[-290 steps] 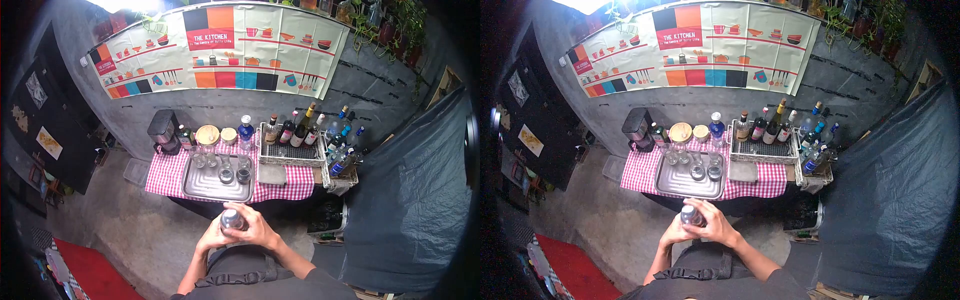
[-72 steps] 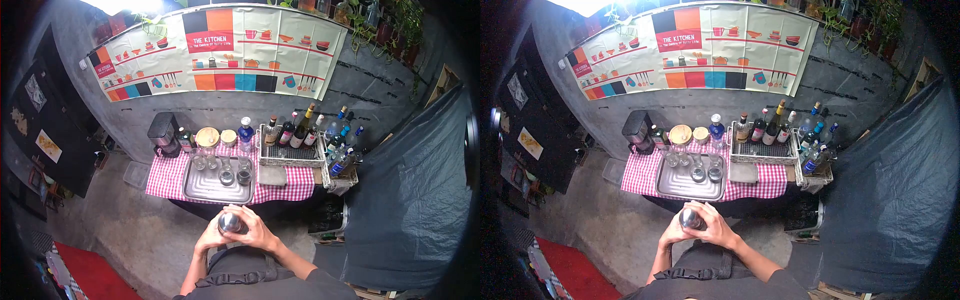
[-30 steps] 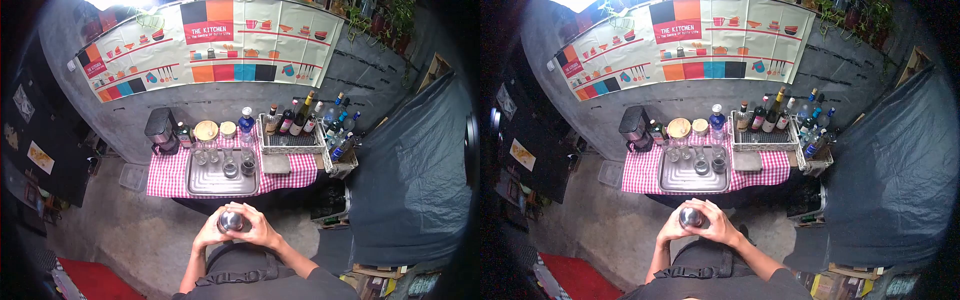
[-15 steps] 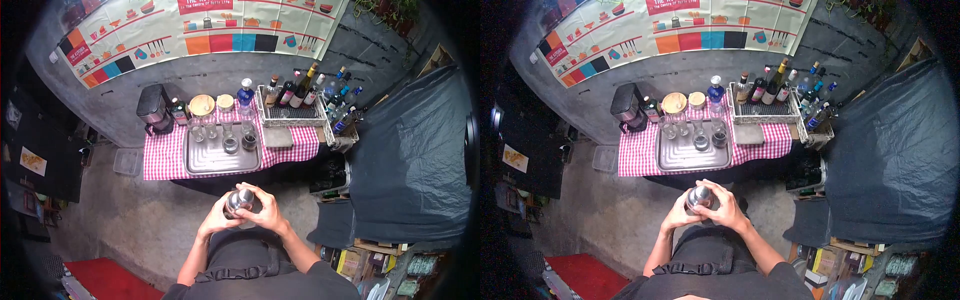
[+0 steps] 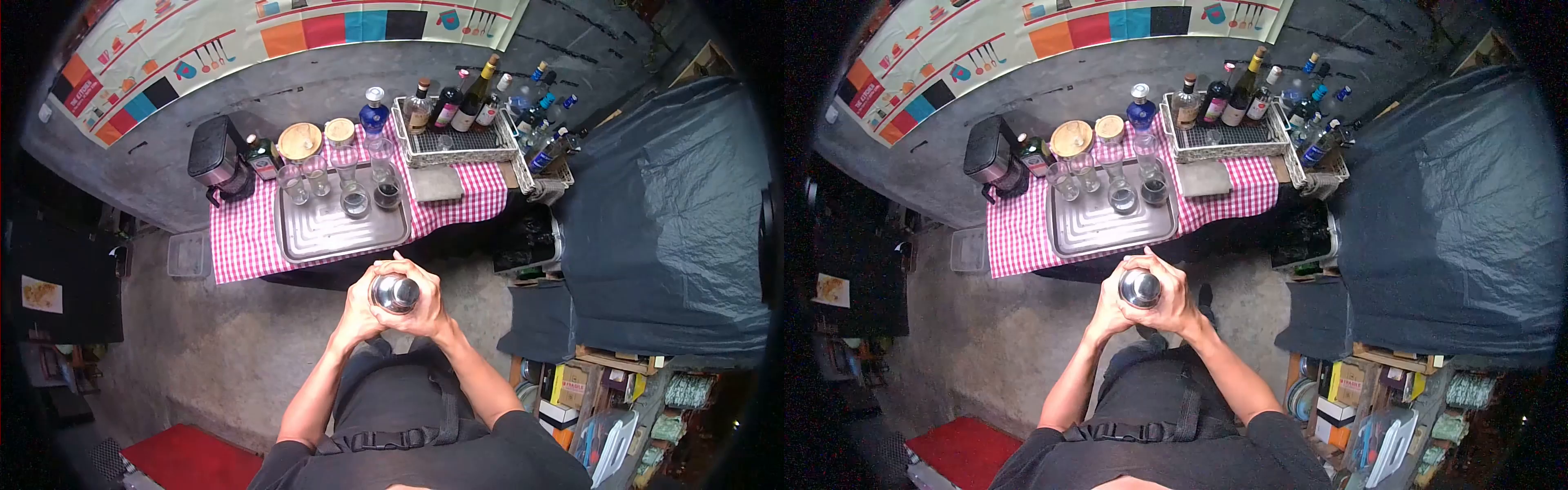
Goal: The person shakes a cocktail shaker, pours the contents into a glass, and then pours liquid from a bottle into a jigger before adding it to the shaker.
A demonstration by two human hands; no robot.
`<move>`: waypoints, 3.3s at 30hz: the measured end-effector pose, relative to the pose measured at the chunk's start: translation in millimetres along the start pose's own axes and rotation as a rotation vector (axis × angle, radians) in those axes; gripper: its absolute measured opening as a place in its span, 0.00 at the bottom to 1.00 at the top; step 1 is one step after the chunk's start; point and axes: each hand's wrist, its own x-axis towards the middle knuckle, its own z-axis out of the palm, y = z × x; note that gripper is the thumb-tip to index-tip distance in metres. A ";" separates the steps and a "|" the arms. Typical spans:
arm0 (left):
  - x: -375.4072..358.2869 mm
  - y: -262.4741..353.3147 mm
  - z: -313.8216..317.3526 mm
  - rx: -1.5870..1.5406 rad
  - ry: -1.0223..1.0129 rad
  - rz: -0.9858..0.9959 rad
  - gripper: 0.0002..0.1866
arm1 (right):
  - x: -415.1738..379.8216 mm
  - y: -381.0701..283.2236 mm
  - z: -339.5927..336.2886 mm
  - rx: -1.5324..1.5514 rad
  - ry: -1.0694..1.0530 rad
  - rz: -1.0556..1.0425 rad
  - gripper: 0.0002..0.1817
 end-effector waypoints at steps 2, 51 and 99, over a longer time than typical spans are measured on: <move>-0.2 -2.3 0.8 -0.012 -0.016 0.022 0.29 | -0.3 -1.0 -5.0 0.010 -0.004 -0.017 0.32; 69.0 -65.0 88.1 0.063 0.289 -0.248 0.38 | 45.5 370.0 -180.8 0.521 0.435 1.161 0.34; 134.3 -71.8 148.8 0.215 0.362 -0.093 0.39 | 86.3 186.8 -177.4 0.257 -0.620 0.125 0.48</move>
